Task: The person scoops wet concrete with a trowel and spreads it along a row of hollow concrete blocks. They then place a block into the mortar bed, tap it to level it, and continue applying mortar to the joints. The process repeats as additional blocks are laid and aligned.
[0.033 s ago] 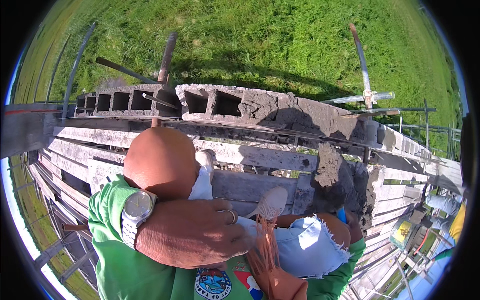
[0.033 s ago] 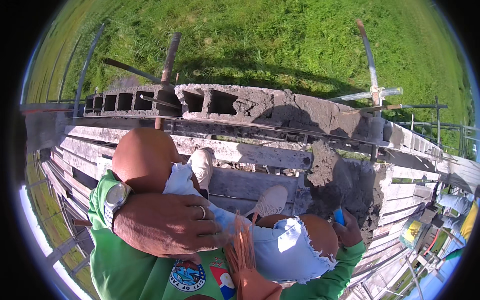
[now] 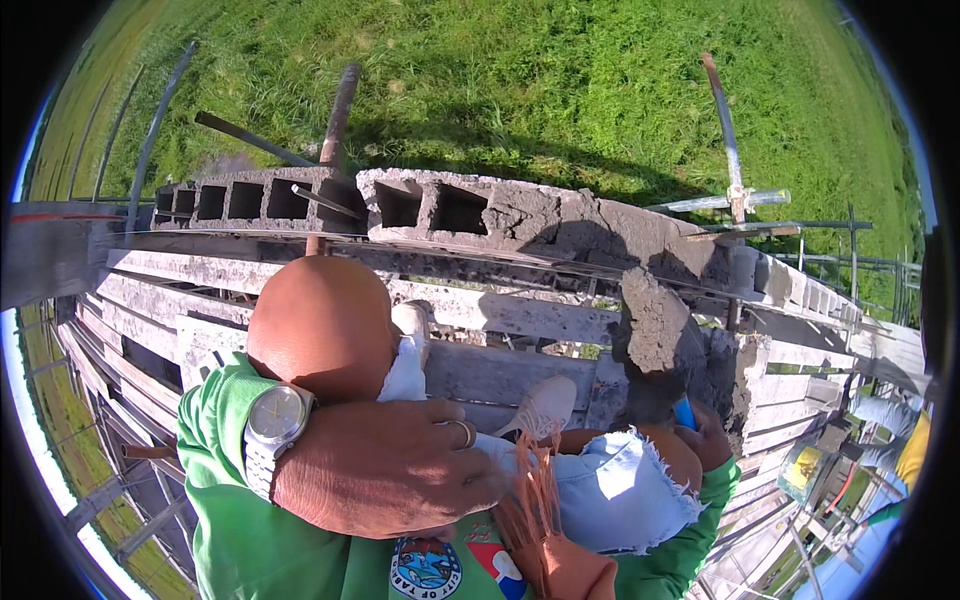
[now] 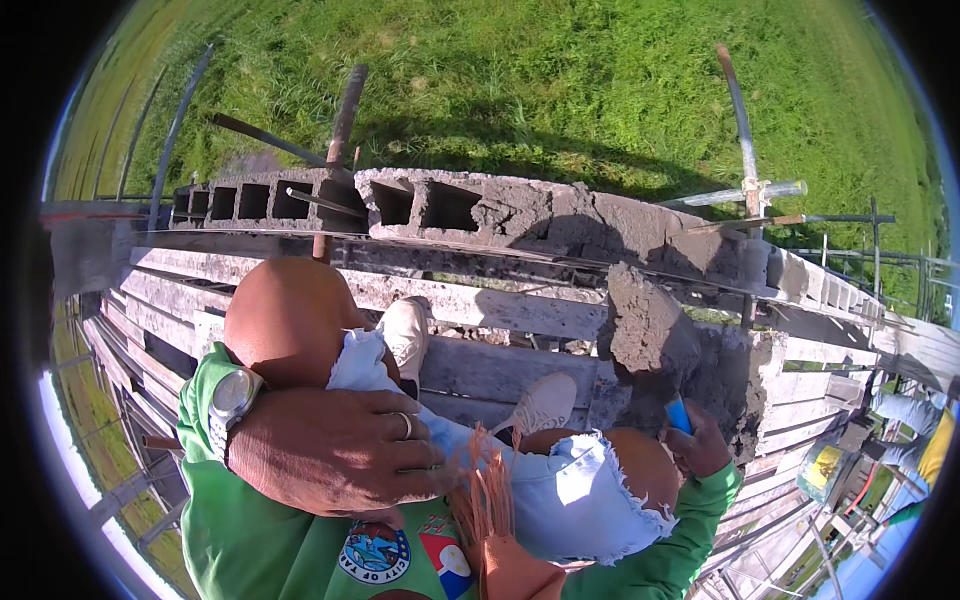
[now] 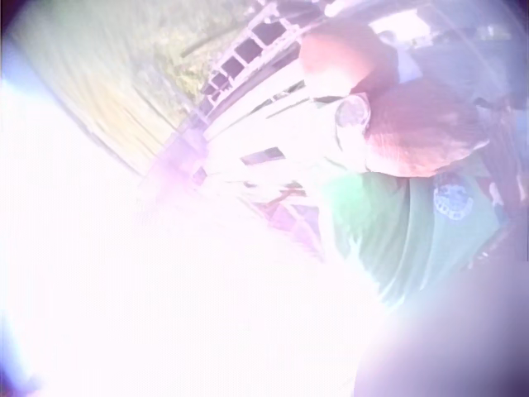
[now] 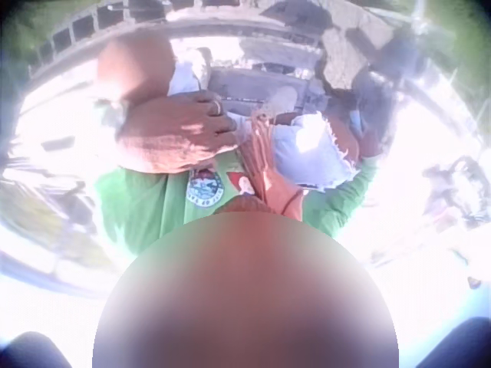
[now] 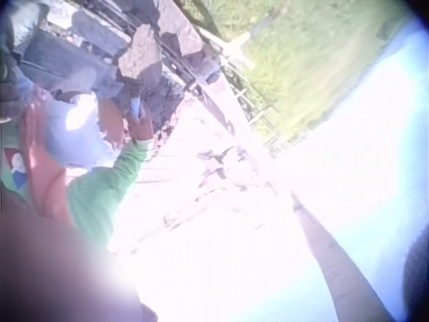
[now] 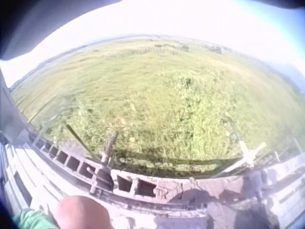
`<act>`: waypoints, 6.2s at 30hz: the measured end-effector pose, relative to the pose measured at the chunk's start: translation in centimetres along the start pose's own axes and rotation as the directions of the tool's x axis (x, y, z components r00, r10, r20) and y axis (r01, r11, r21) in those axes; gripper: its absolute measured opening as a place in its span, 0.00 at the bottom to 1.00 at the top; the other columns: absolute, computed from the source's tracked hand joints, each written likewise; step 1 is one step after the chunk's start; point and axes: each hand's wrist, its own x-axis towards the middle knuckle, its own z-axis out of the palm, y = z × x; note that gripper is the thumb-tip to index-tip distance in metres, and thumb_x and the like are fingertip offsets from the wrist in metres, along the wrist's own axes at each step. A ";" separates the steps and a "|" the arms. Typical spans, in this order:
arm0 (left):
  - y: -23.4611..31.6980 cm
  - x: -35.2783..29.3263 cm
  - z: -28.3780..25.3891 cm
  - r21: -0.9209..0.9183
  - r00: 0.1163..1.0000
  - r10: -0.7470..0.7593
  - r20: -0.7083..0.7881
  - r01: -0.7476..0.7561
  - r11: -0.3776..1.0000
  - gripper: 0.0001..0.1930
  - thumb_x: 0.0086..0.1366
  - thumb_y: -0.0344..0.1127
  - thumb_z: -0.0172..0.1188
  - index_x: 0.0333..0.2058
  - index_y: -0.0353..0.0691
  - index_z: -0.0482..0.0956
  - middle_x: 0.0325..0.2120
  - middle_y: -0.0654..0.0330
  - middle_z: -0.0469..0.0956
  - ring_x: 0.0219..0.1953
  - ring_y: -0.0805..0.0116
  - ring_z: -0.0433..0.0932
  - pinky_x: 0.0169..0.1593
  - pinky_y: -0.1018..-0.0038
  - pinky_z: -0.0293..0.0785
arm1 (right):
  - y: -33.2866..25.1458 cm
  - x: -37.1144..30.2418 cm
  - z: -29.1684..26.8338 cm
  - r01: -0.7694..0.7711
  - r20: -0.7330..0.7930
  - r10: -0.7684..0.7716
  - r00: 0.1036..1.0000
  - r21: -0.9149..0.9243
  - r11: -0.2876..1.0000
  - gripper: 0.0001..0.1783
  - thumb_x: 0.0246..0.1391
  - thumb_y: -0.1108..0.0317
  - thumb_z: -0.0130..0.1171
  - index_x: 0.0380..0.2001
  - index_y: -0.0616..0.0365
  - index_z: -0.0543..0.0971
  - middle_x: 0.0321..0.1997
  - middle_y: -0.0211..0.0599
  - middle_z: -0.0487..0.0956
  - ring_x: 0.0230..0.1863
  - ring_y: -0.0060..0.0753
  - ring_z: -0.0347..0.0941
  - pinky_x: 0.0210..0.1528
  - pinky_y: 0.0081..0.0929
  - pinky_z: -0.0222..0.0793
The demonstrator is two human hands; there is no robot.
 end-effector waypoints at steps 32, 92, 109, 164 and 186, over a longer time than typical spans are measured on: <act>-21.8 -8.5 13.2 -0.988 0.261 -0.954 -0.147 -0.077 0.132 0.37 0.69 0.47 0.68 0.69 0.36 0.63 0.50 0.52 0.78 0.47 0.66 0.83 0.49 0.70 0.84 | -24.8 19.9 15.7 0.130 0.390 -0.125 0.912 0.014 0.991 0.20 0.64 0.47 0.60 0.43 0.53 0.72 0.19 0.24 0.64 0.13 0.18 0.61 0.13 0.26 0.55; -26.9 -7.2 10.5 -0.055 0.162 -0.585 -0.795 0.940 0.336 0.25 0.70 0.50 0.65 0.58 0.42 0.74 0.53 0.44 0.70 0.54 0.47 0.75 0.55 0.50 0.76 | 23.0 -10.1 24.2 0.261 -0.082 0.769 0.634 0.959 -0.113 0.06 0.62 0.66 0.58 0.39 0.50 0.71 0.20 0.23 0.66 0.12 0.18 0.61 0.10 0.24 0.55; -25.2 -9.5 11.3 -0.097 0.105 -0.607 -0.788 0.952 0.291 0.25 0.71 0.52 0.62 0.56 0.41 0.73 0.50 0.46 0.72 0.51 0.49 0.77 0.52 0.51 0.78 | 23.4 0.0 17.4 0.358 -0.422 0.695 0.582 0.901 0.246 0.12 0.60 0.64 0.64 0.39 0.54 0.71 0.25 0.37 0.74 0.18 0.33 0.71 0.19 0.35 0.69; -26.4 -2.2 27.0 -0.471 -0.154 -0.980 0.125 -0.879 0.078 0.36 0.71 0.64 0.56 0.60 0.38 0.65 0.48 0.51 0.70 0.56 0.40 0.73 0.60 0.39 0.73 | -21.4 7.8 0.7 0.086 0.327 0.039 0.944 -0.359 0.929 0.12 0.53 0.64 0.66 0.38 0.55 0.78 0.23 0.27 0.72 0.19 0.20 0.65 0.20 0.26 0.61; -35.3 -6.6 24.8 -0.324 -0.204 -0.978 0.037 -0.929 0.182 0.19 0.69 0.50 0.47 0.52 0.51 0.77 0.58 0.60 0.76 0.60 0.49 0.72 0.64 0.42 0.64 | -27.1 7.1 3.7 0.372 -0.033 -0.596 0.802 -0.753 0.542 0.20 0.59 0.65 0.63 0.52 0.61 0.76 0.34 0.53 0.82 0.36 0.56 0.82 0.38 0.47 0.76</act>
